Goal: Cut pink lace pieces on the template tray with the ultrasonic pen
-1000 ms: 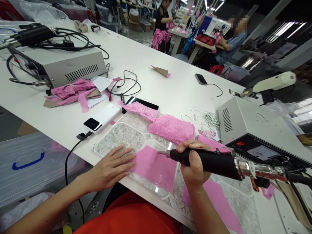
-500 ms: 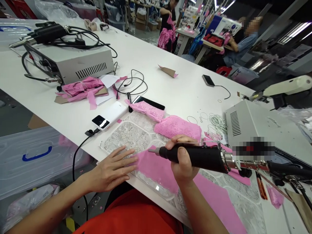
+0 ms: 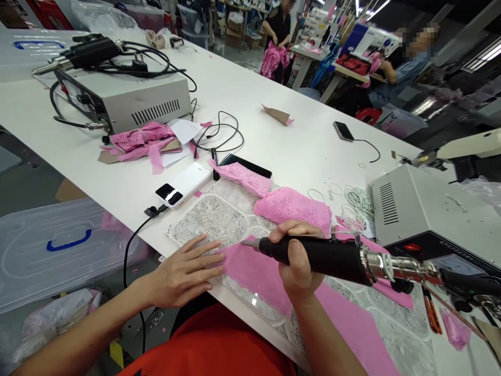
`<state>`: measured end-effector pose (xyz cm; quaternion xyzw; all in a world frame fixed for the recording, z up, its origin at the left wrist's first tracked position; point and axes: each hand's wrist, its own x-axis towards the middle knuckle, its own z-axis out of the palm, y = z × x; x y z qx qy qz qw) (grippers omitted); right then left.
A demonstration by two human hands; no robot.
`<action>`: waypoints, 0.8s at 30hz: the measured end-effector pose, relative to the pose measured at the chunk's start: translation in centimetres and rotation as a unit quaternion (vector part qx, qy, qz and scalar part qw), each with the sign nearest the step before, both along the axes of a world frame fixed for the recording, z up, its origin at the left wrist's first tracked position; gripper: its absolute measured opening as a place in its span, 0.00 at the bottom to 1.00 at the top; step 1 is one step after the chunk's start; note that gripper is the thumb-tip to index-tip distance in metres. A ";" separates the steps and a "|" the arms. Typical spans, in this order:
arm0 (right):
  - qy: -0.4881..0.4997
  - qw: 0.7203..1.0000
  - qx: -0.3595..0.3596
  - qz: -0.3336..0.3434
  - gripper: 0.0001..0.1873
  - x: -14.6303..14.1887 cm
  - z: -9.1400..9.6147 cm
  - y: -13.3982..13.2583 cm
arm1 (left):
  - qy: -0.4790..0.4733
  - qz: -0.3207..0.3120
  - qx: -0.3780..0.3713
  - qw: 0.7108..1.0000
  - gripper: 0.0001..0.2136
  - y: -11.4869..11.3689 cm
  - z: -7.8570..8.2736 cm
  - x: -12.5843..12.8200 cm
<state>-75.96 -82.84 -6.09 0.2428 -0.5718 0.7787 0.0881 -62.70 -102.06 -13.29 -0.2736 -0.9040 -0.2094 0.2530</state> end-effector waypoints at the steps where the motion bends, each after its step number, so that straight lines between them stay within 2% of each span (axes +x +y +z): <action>1: 0.003 1.000 0.001 -0.002 0.04 0.0 0.0 0.0 | 0.001 0.000 0.001 1.000 0.15 0.0 0.0 0.0; 12: -0.001 0.999 -0.010 0.047 0.06 1.0 0.0 -0.2 | 0.022 -0.002 0.029 0.999 0.14 -0.2 -0.3 1.1; 19: 0.003 0.999 0.008 0.039 0.03 1.2 -0.2 -0.5 | 0.015 0.009 0.026 1.000 0.14 -0.4 -0.6 1.4; 24: 0.003 0.998 0.000 0.055 0.05 1.6 0.1 -0.9 | 0.016 0.007 0.017 1.000 0.15 -0.5 -0.8 1.5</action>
